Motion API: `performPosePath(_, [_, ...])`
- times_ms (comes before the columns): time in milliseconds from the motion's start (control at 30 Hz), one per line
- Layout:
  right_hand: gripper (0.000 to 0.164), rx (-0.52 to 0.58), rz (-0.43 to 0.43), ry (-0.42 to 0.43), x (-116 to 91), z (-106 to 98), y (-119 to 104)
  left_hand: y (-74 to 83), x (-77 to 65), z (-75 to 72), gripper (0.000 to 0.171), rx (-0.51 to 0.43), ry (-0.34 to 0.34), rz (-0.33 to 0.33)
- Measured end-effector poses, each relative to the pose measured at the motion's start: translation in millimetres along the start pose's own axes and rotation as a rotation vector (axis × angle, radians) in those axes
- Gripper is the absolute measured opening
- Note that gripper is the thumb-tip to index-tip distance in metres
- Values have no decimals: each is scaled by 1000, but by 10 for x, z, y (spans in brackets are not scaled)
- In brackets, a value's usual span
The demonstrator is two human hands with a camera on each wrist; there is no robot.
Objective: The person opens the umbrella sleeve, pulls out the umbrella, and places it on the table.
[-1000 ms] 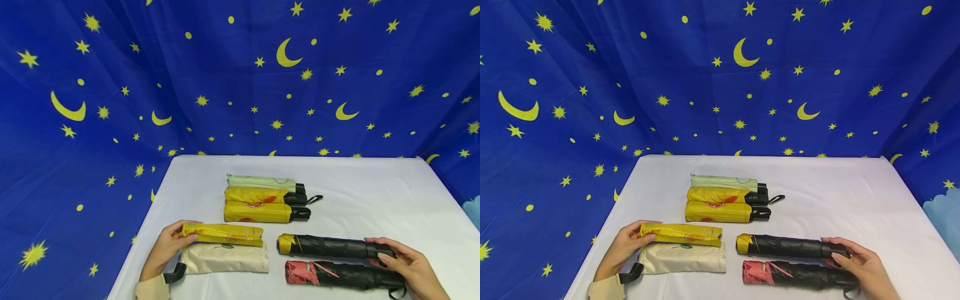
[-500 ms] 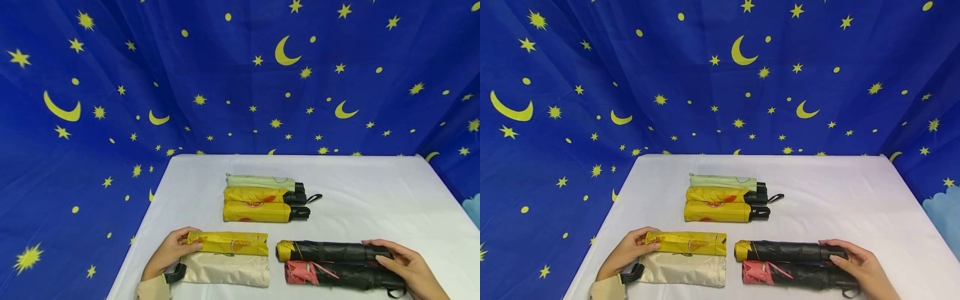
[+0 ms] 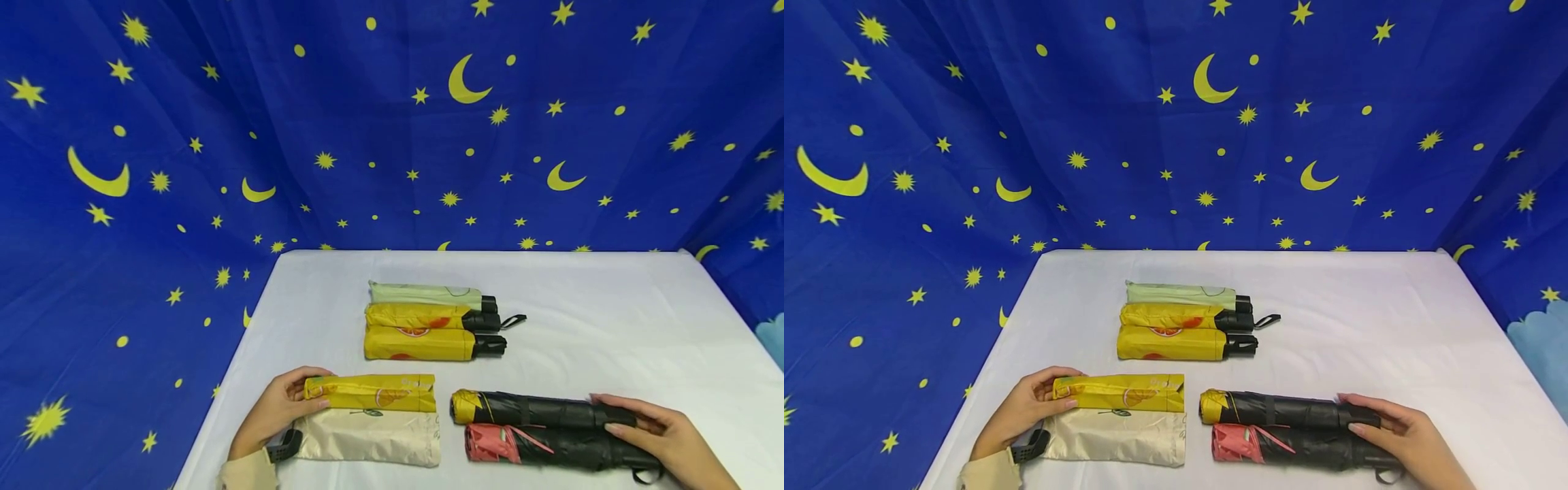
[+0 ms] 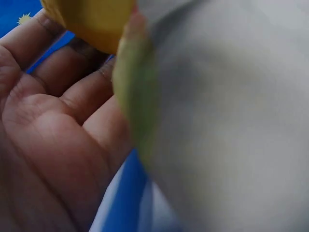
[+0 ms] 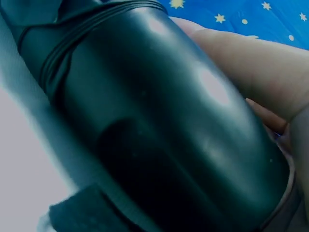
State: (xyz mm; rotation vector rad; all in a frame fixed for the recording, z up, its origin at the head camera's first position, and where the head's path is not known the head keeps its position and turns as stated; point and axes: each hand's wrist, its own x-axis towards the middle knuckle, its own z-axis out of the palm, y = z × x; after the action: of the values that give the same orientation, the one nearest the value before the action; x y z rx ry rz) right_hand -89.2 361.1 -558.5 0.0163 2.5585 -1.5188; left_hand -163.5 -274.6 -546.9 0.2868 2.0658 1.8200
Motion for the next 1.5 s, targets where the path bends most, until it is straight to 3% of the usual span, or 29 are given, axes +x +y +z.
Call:
performPosePath(167, [50,-81,-10,17,-11,-13,-47,16,-2,-18,50,35,-12,44])
performPosePath(267, [53,-117,31,10,-27,-23,-91,35,-13,-28,47,63,-4,49])
performPosePath(433, [52,-119,20,2,-44,-72,-231,163,-34,-18,46,143,72,55])
performPosePath(567, [44,-202,-57,96,56,-102,-556,397,30,65,41,244,161,132])
performPosePath(700, [39,-192,-132,169,278,-35,-994,622,174,198,41,269,147,268])
performPosePath(800, [36,-152,-212,177,486,106,-1229,700,320,314,42,285,134,319])
performPosePath(867, [34,-178,-265,186,630,249,-1309,714,424,405,42,325,173,287])
performPosePath(967, [35,-262,-306,199,821,515,-1348,697,567,532,48,398,256,184])
performPosePath(1067, [42,-343,-286,187,960,790,-1341,642,656,628,57,442,303,75])
performPosePath(1167, [50,-398,-229,169,1045,1003,-1320,563,704,694,65,455,309,8])
performPosePath(1267, [54,-417,-171,159,1078,1117,-1280,498,750,738,68,459,310,-26])
performPosePath(1500, [53,-347,-126,148,1060,1156,-1162,476,855,804,67,490,299,-16])
